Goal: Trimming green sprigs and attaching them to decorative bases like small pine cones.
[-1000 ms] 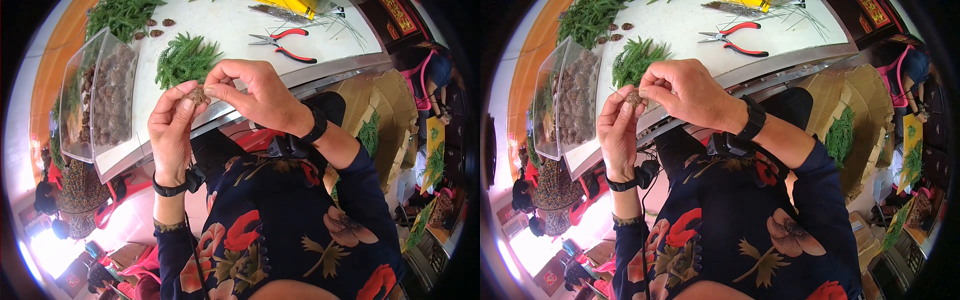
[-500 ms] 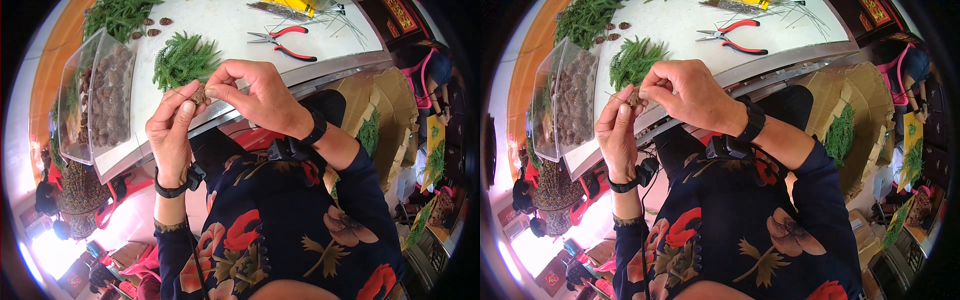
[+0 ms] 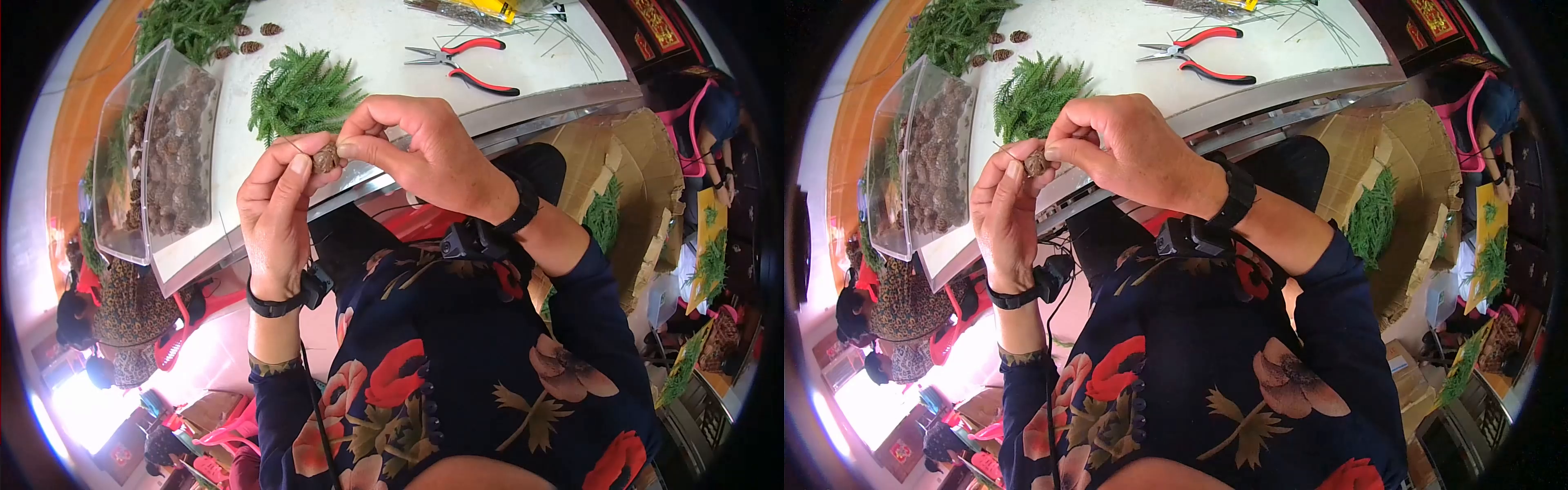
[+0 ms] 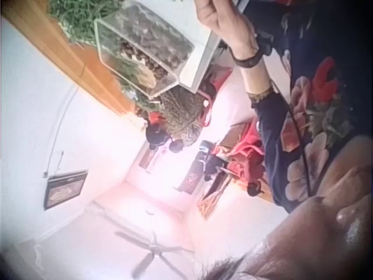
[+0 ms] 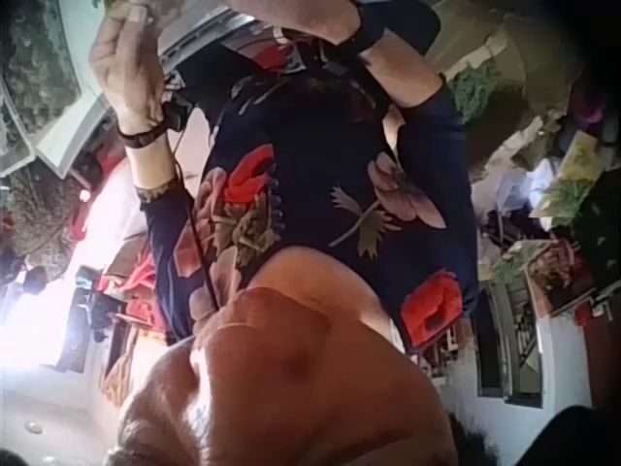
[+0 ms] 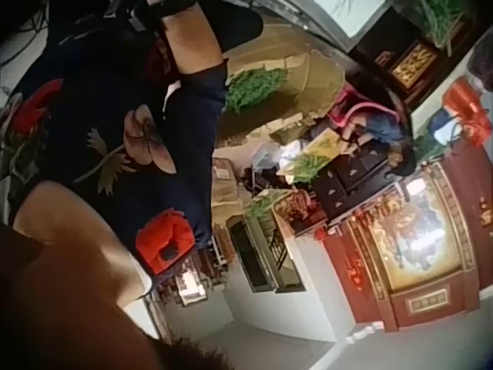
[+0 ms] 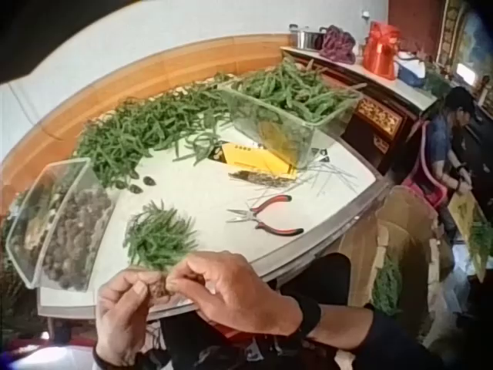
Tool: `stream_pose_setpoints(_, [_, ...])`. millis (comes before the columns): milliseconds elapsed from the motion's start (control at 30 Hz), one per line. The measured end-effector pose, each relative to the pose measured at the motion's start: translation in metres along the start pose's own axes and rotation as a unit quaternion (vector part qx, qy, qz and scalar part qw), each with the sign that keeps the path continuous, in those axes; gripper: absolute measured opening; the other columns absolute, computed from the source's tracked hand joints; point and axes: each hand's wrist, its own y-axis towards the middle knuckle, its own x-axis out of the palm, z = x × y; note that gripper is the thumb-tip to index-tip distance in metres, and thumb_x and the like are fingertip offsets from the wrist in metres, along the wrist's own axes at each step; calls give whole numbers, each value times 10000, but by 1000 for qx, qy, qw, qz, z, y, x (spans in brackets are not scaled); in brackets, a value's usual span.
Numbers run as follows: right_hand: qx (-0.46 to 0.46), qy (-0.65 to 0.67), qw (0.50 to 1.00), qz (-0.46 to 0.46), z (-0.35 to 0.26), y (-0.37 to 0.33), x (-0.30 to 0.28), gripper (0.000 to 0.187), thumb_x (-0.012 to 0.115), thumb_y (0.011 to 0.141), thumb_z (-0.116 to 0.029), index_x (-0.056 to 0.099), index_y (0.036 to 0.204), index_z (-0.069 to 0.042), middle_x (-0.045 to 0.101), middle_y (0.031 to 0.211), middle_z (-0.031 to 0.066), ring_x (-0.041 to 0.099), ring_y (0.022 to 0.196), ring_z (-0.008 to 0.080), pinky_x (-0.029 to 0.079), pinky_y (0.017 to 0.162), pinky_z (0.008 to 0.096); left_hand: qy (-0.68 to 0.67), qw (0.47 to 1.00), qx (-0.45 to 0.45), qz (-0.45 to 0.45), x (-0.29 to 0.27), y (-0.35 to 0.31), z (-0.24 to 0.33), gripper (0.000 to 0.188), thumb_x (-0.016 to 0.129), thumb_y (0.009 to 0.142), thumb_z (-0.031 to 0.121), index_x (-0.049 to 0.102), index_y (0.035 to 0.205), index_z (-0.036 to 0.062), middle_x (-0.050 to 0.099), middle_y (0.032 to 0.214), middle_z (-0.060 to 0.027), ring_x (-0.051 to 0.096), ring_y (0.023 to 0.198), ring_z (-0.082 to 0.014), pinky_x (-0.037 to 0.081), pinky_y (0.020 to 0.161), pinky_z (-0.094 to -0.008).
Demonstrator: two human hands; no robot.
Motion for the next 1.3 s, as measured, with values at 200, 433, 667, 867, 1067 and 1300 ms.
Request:
stream_pose_setpoints(200, [0,3,1000,20,2,1,1,78,661,862,-55,649,864,22,661,747,38,584,701,73,468,632,223,38,999,19,2,2,-2,-2,214,556,927,33,630,1112,-47,615,1031,-99,632,944,-177,521,868,-291])
stream_pose_setpoints(433, [17,4,1000,16,-1,-1,2,78,672,853,-59,654,863,16,668,759,37,592,717,77,474,649,232,9,1000,17,-1,1,-1,-1,228,601,896,6,626,1116,-52,648,1028,-108,645,893,-171,521,862,-284])
stream_pose_setpoints(667, [15,12,1000,18,2,0,4,83,672,854,-65,656,860,17,662,755,30,577,722,73,470,671,238,29,998,54,14,1,-2,-9,231,591,885,-35,625,1112,-59,663,1010,-109,644,887,-157,516,870,-288])
stream_pose_setpoints(867, [22,9,1000,11,4,-2,5,87,668,858,-70,654,863,16,656,752,27,567,710,73,466,669,236,27,998,50,16,1,-2,-11,247,580,883,-51,620,1127,-60,665,1004,-99,641,933,-154,510,891,-289])
stream_pose_setpoints(1067, [34,6,999,14,1,-2,3,91,669,858,-73,652,865,15,650,747,21,563,714,72,463,671,234,20,998,50,12,5,-5,-8,272,581,877,-56,612,1147,-59,645,1033,-94,631,966,-152,508,907,-298])
stream_pose_setpoints(1300, [13,3,1000,25,2,-4,3,88,672,855,-71,650,860,14,645,747,23,561,707,71,461,667,232,56,996,62,9,5,-7,-10,288,592,871,-56,606,1159,-57,625,1067,-90,627,972,-152,512,910,-300])
